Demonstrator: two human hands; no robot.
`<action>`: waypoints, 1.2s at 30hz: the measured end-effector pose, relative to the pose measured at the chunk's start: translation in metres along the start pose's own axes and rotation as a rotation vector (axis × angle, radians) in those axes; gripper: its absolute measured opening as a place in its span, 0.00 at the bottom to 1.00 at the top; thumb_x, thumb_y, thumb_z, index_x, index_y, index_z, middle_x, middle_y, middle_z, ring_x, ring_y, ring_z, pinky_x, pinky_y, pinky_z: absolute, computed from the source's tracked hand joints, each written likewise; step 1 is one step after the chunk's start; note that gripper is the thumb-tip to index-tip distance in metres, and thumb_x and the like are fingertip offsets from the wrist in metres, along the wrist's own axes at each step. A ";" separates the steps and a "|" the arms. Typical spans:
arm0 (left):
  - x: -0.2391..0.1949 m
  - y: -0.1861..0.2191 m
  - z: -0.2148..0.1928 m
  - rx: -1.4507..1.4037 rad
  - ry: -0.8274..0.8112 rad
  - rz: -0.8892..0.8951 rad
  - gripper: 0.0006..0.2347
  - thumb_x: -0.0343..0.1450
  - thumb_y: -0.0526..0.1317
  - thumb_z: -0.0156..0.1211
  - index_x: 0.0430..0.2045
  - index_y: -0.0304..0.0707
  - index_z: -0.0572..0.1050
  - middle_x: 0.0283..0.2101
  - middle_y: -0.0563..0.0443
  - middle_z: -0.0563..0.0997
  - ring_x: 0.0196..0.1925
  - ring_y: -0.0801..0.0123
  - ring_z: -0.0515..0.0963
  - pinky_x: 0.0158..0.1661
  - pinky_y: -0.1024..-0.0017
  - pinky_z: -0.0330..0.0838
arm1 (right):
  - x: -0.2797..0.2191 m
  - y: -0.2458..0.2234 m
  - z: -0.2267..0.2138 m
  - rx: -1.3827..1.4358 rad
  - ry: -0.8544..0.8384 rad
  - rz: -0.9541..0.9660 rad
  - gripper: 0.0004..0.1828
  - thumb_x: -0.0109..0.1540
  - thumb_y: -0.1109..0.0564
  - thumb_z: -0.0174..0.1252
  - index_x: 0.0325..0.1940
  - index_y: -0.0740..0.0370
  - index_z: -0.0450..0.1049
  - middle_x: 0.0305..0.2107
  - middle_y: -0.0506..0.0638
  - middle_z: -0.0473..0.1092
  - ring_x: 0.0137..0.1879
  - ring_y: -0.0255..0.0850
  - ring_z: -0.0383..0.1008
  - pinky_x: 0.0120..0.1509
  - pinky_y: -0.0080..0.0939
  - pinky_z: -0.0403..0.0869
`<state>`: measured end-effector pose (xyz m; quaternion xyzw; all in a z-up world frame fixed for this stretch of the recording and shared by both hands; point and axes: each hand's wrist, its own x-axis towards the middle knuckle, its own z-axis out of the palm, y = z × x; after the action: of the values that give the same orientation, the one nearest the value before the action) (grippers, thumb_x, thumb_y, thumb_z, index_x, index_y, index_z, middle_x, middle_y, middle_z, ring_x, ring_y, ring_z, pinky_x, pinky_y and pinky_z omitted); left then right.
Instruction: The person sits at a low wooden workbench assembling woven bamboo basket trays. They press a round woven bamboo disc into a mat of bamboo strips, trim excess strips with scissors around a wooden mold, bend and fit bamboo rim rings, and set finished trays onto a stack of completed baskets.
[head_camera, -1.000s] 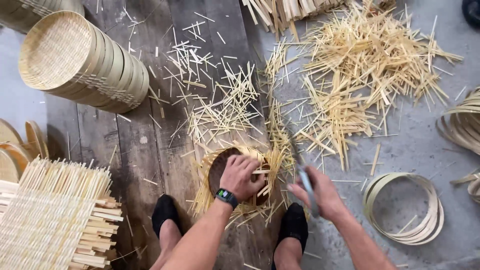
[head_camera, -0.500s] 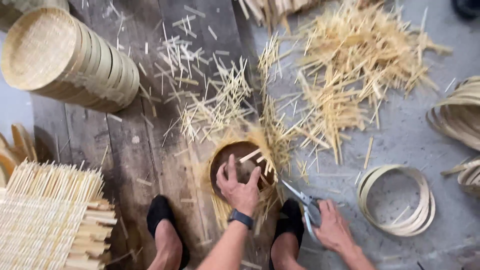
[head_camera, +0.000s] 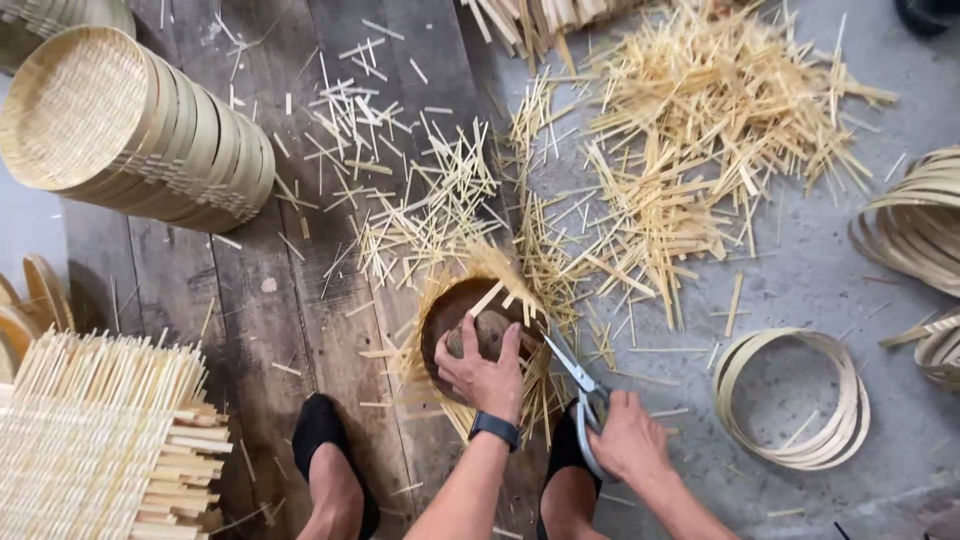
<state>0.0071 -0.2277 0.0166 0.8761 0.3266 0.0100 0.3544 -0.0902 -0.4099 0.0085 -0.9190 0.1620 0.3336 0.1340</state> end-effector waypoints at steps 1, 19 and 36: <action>0.003 0.002 0.003 -0.007 0.002 0.004 0.32 0.60 0.61 0.71 0.58 0.58 0.74 0.64 0.42 0.61 0.66 0.44 0.60 0.60 0.48 0.60 | 0.003 -0.002 -0.004 -0.001 0.008 -0.001 0.37 0.58 0.32 0.59 0.54 0.66 0.65 0.49 0.64 0.67 0.54 0.62 0.73 0.58 0.60 0.73; 0.001 -0.004 -0.025 0.040 -0.144 0.115 0.39 0.57 0.57 0.74 0.65 0.62 0.64 0.66 0.35 0.55 0.65 0.39 0.58 0.62 0.43 0.59 | 0.054 0.013 0.007 -0.084 0.139 -0.011 0.33 0.52 0.44 0.60 0.57 0.62 0.68 0.46 0.61 0.73 0.51 0.57 0.79 0.57 0.57 0.77; 0.003 -0.005 -0.043 0.170 -0.285 0.300 0.37 0.58 0.54 0.73 0.64 0.59 0.66 0.67 0.31 0.56 0.68 0.36 0.57 0.60 0.42 0.61 | 0.110 0.023 -0.028 -0.132 0.579 -0.413 0.14 0.55 0.47 0.63 0.31 0.61 0.74 0.31 0.57 0.72 0.38 0.54 0.76 0.43 0.54 0.74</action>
<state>-0.0036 -0.1968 0.0449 0.9343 0.1387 -0.0889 0.3163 -0.0030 -0.4637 -0.0460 -0.9954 -0.0178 0.0350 0.0876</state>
